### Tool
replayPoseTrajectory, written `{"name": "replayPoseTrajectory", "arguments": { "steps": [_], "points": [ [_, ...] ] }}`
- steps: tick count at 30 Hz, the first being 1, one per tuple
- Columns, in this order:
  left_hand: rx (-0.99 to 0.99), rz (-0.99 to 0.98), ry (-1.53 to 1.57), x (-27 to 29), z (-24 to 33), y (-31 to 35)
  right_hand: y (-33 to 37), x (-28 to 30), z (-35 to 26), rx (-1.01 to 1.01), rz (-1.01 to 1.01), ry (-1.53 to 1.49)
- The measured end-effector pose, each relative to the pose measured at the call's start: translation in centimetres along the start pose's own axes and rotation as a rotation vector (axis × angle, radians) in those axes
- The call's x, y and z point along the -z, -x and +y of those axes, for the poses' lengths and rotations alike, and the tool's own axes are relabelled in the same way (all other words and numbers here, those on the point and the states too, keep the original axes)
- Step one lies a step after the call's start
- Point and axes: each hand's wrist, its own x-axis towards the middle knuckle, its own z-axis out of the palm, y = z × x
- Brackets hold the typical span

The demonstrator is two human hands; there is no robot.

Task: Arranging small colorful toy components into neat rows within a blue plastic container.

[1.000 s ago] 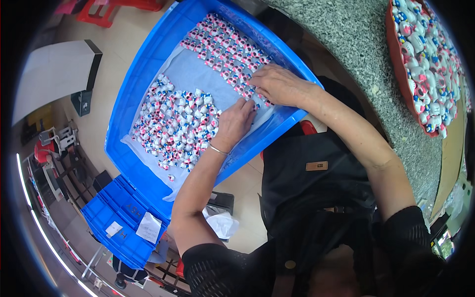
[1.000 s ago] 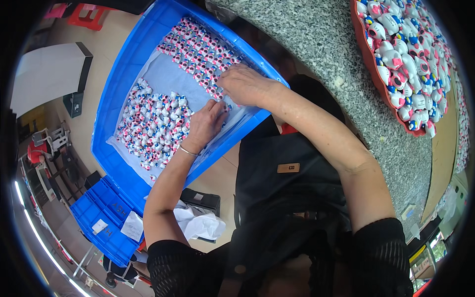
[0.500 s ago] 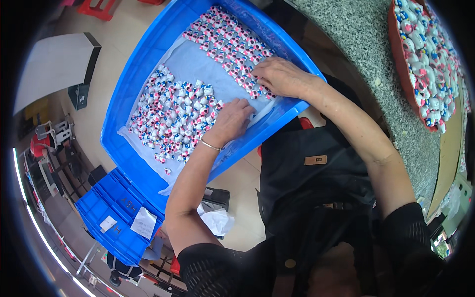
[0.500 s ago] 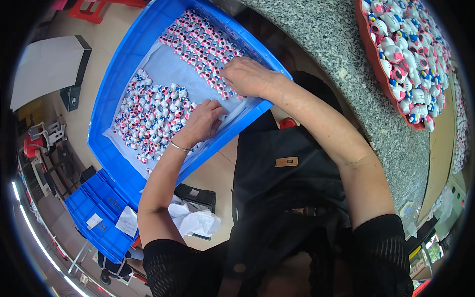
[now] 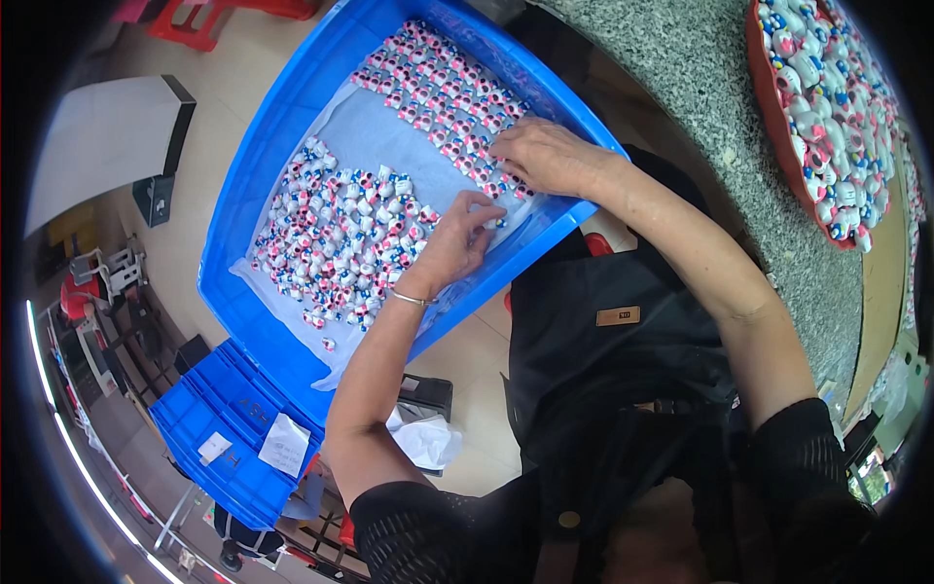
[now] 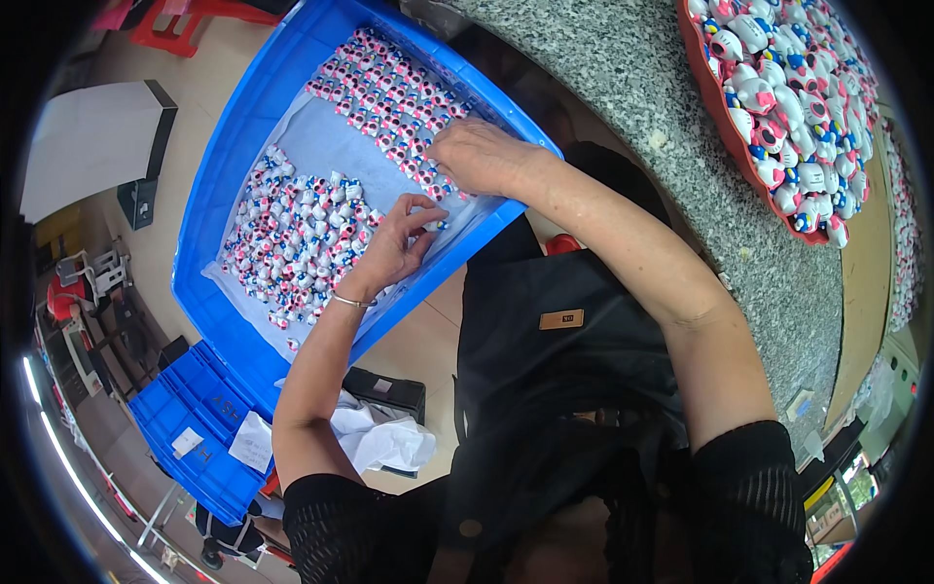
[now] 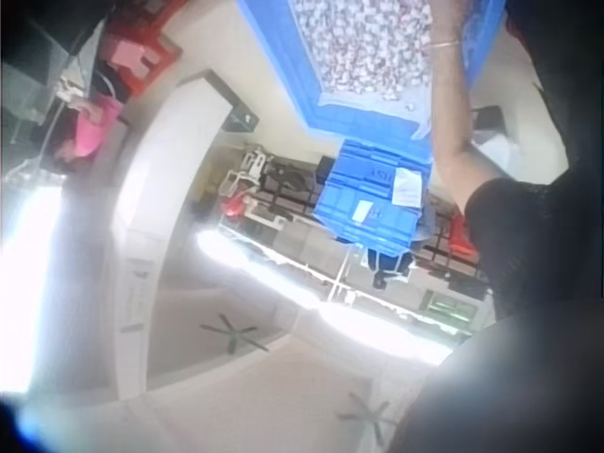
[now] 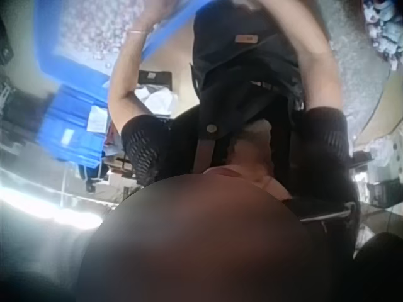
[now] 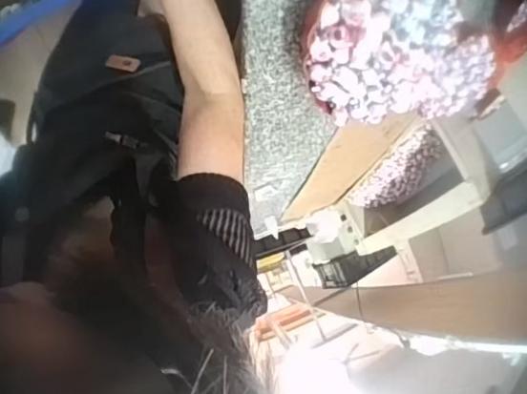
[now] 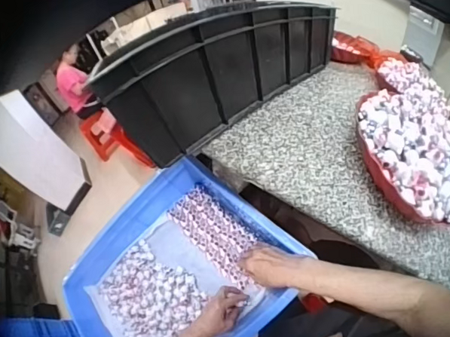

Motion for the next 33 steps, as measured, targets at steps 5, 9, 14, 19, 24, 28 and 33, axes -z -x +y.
{"name": "replayPoseTrajectory", "arguments": {
  "steps": [5,9,14,19,24,28,33],
  "points": [
    [-0.131,0.009,-0.234,-0.4,-0.2,-0.5,-0.1,0.2,-0.2,0.014,0.008,-0.004],
    [-0.235,0.004,-0.502,-1.0,-0.2,-1.8,-0.1,0.3,-0.2,0.009,-0.037,0.009],
    [-0.234,-0.003,-0.619,-1.4,-0.2,-2.8,0.0,0.4,-0.4,0.025,-0.002,0.013],
    [-0.171,0.149,-0.429,1.2,-0.3,-0.6,0.1,0.6,-0.4,0.007,-0.048,-0.015],
    [0.067,0.268,-0.483,5.4,-1.6,2.0,-0.4,0.1,-0.6,0.060,0.090,-0.051],
    [-0.094,0.177,-0.692,4.0,-2.5,2.1,-0.7,0.1,-0.3,0.024,0.010,-0.046],
    [-0.033,-0.008,-0.928,3.9,-2.6,1.2,-0.4,0.3,-0.3,0.027,-0.021,-0.006]
  ]
}}
